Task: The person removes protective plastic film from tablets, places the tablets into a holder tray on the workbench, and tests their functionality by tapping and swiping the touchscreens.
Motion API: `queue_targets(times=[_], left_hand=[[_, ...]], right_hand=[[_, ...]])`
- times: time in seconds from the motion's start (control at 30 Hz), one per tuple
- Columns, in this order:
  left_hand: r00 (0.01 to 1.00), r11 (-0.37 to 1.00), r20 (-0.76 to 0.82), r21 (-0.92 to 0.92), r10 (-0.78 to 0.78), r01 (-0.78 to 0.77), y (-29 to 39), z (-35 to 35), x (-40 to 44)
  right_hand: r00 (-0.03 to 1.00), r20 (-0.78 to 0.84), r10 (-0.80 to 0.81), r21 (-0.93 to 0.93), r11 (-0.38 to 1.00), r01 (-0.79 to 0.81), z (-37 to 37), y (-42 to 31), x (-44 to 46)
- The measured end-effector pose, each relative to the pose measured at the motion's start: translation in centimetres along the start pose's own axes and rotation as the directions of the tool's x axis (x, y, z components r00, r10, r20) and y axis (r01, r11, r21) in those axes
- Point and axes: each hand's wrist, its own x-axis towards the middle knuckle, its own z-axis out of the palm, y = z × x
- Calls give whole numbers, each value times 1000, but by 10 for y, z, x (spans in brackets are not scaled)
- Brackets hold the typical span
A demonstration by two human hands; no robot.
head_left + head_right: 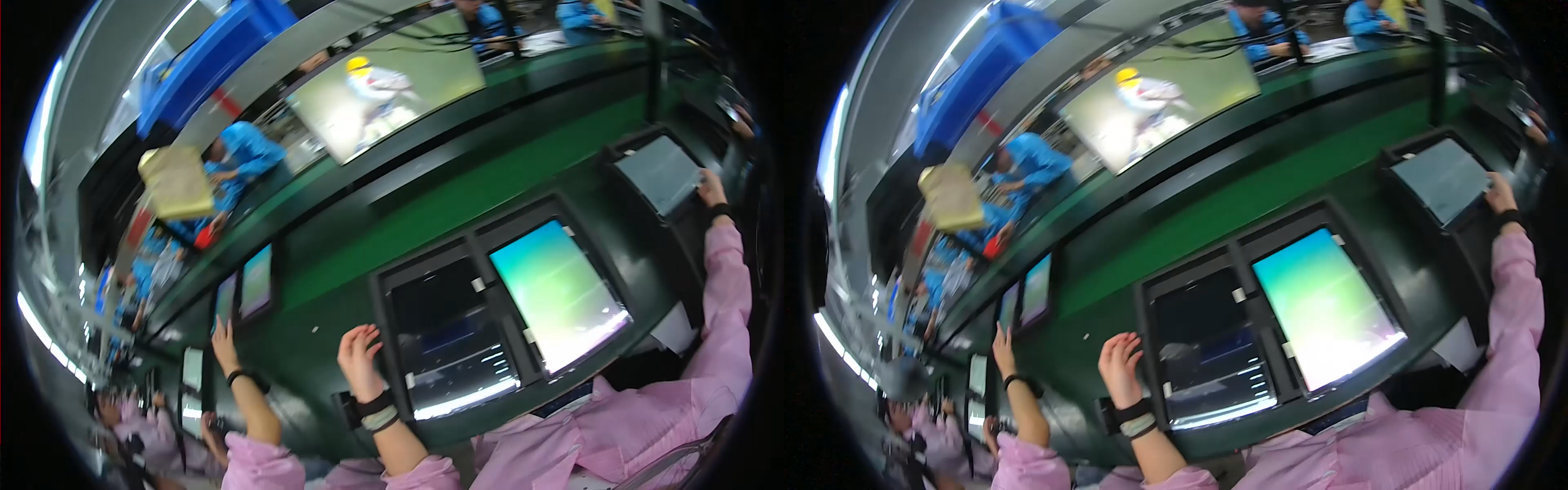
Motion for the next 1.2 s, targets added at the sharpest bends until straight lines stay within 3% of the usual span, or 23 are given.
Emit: queue_targets(times=[0.13,0.37,0.5,0.53,0.57,0.6,0.63,0.67,0.77,0.83,0.87,0.97,1.03,1.17,1.2], left_hand=[[999,999,-11,-22,-34,34,-4,-6,-7],[995,995,28,18,-94,94,-15,-8,-10],[995,995,53,50,-85,83,-10,-6,-17],[995,995,52,55,-87,84,-10,-7,-18],[995,994,51,59,-92,88,-10,-7,-19],[994,994,49,62,-96,93,-11,-8,-20],[994,993,43,62,-102,99,-11,-8,-22],[994,993,40,62,-103,100,-12,-8,-22],[995,993,33,65,-98,96,-15,-10,-22],[996,994,25,65,-91,90,-17,-11,-21],[996,994,23,64,-92,90,-17,-11,-21],[996,994,7,63,-91,90,-19,-12,-23],[996,994,-6,59,-87,87,-20,-12,-21],[997,995,-10,62,-76,76,-11,-2,-27],[997,994,5,66,-83,83,-12,-5,-26]], right_hand=[[974,89,209,-40,978,-206,14,-22,17],[963,124,241,-20,971,-240,-5,-98,56],[944,134,302,134,938,-319,-36,-156,83],[842,192,504,330,775,-539,-49,-177,89],[987,-53,-150,46,987,153,-64,-204,93],[987,128,93,177,978,-115,-96,-269,105],[921,262,290,418,826,-379,-119,-324,117],[797,434,420,577,551,-603,-132,-358,118],[841,482,246,230,891,-393,-135,-395,67],[800,588,120,409,810,-421,-135,-426,50],[787,606,114,510,703,-495,-130,-439,46],[710,637,300,563,448,-695,-88,-443,15],[637,695,333,557,312,-770,-59,-442,-5],[617,694,371,634,91,-768,-52,-449,9],[612,697,374,627,97,-773,-54,-451,13]])
